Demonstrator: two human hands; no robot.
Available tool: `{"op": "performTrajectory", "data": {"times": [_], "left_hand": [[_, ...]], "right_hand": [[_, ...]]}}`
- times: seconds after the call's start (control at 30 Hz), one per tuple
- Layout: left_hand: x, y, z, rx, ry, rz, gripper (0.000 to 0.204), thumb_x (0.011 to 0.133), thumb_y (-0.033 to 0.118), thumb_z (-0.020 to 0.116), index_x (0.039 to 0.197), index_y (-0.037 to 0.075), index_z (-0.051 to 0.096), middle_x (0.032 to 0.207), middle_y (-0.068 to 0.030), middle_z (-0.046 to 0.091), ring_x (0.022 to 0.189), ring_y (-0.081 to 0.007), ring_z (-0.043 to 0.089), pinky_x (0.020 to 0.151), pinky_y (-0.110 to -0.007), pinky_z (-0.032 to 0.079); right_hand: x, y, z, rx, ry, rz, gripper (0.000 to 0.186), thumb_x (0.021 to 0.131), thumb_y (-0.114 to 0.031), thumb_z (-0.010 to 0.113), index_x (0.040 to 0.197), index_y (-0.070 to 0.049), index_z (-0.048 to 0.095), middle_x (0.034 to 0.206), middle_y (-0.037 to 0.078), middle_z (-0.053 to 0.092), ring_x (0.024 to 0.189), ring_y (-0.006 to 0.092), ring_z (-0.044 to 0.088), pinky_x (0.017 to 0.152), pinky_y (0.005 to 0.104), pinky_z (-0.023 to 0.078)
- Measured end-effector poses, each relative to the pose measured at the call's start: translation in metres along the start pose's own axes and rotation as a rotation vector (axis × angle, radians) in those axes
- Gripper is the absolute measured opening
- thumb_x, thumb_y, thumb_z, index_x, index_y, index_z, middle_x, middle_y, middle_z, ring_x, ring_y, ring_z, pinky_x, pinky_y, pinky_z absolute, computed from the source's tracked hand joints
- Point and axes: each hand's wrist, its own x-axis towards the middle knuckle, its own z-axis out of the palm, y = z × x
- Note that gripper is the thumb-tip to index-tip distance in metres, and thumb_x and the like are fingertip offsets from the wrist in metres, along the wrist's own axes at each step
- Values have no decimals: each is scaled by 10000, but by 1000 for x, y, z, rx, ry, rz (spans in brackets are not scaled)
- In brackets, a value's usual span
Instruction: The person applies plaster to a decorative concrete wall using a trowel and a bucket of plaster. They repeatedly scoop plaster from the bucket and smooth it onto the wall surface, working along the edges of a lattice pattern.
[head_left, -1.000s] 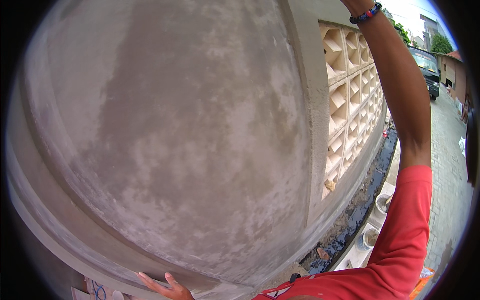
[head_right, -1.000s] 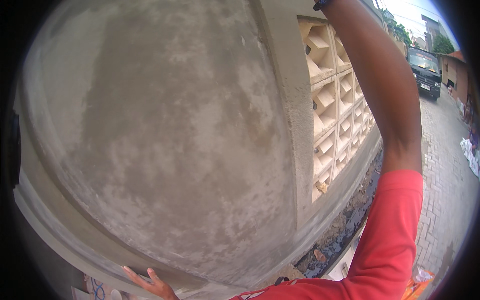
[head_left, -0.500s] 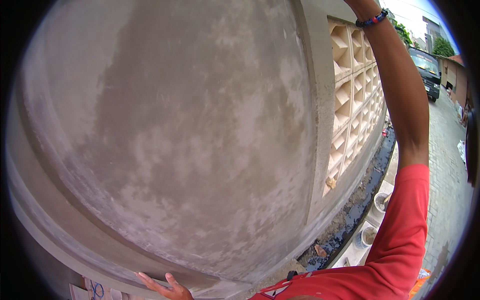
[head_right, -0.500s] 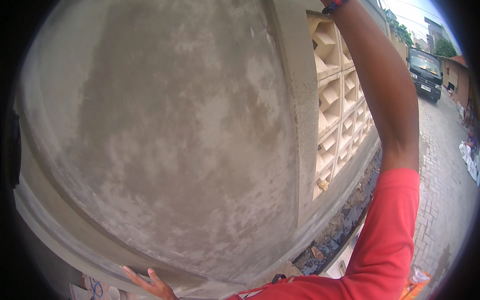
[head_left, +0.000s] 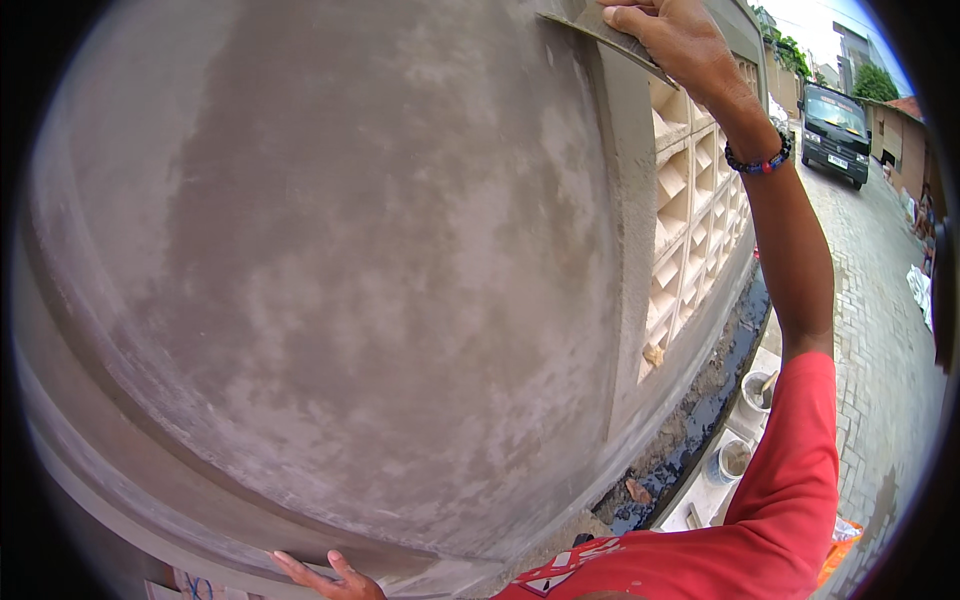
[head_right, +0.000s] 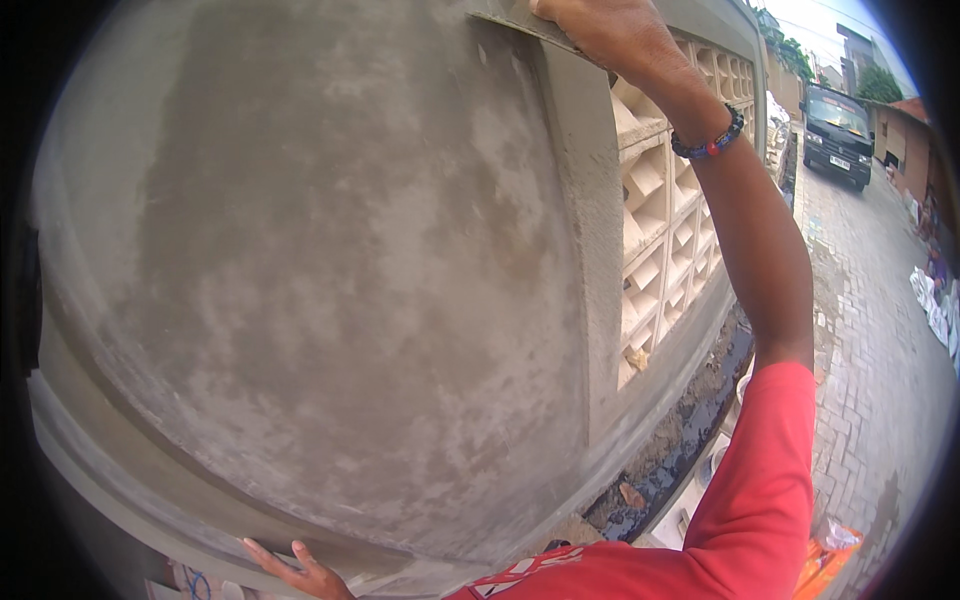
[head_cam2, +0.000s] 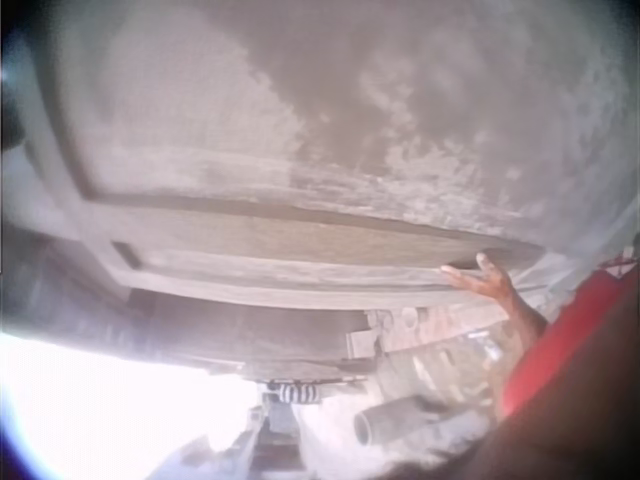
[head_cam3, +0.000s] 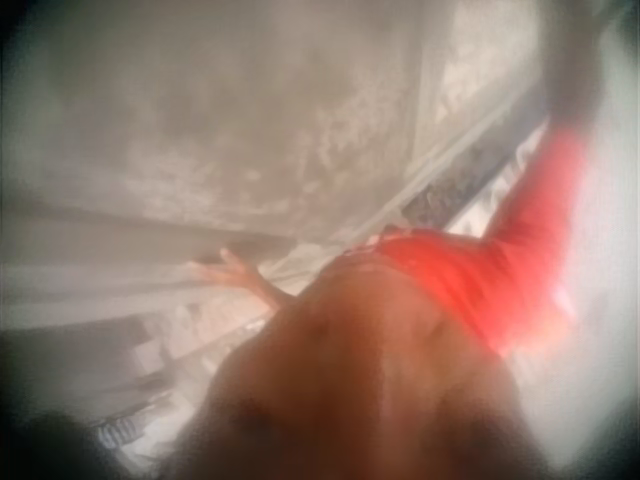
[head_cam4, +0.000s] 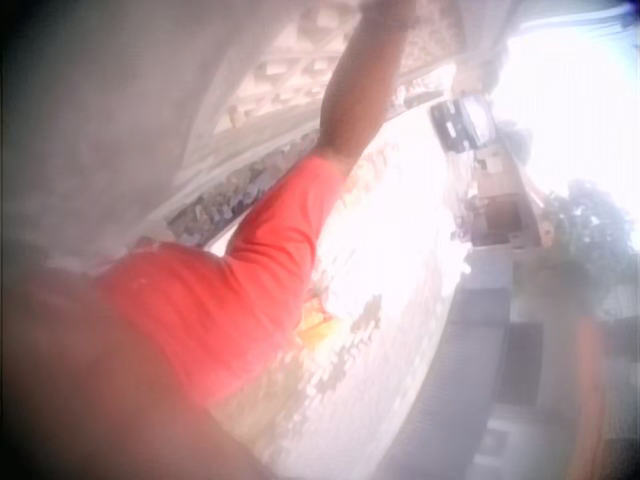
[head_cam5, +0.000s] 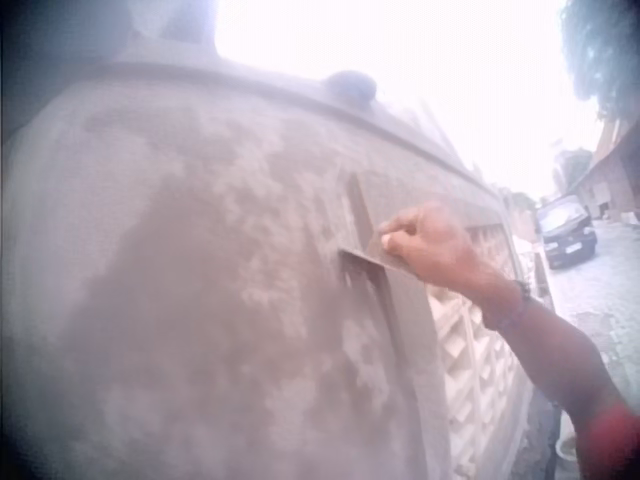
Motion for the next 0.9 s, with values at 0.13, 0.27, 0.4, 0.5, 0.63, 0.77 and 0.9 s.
{"op": "performTrajectory", "data": {"times": [0.13,0.27,0.4,0.5,0.63,0.77,0.9], "left_hand": [[4,9,-5,-40,-16,10,701,934,342,610,1460,-19,320,1470,-262,356,1351,-386,366,1112,-478,309],[6,13,-13,6,-49,14,721,929,341,615,1474,-6,297,1486,-244,345,1360,-365,364,1120,-490,291],[4,9,-10,-119,-55,-58,744,942,371,578,1485,-21,254,1501,-264,294,1385,-387,311,1128,-491,265],[3,10,-3,-306,-13,-121,685,968,375,517,1491,12,267,1543,-207,246,1427,-352,243,1152,-465,213],[-1,2,-4,-338,-9,-100,685,966,370,515,1494,14,262,1547,-205,238,1430,-351,237,1152,-466,211],[5,1,8,-340,-25,-26,676,968,348,516,1497,16,256,1552,-205,228,1432,-347,233,1152,-462,208],[-3,-9,6,-361,-11,-16,687,966,342,528,1501,18,243,1553,-207,227,1435,-346,227,1156,-458,192]], "right_hand": [[-29,20,11,-36,-30,31,315,916,-183,618,1181,-18,665,947,111,698,816,149,636,767,263,506],[-62,23,18,7,12,20,299,859,-204,608,1050,1,714,754,131,684,715,163,631,701,289,498],[-97,24,26,79,16,40,302,857,-181,615,1063,24,694,780,147,695,700,187,629,708,294,499],[-129,21,27,106,-41,103,270,861,-140,614,1061,22,695,828,155,702,735,182,642,718,296,502],[-164,35,15,247,-224,203,271,907,-117,596,1121,30,673,934,122,703,799,148,653,715,273,510],[-149,61,-17,1043,-185,529,381,963,-142,574,1277,71,531,1064,115,664,911,97,639,740,220,536],[-119,69,-13,1105,-274,415,376,941,-127,602,1258,68,544,1087,104,650,987,105,619,809,252,531]]}}
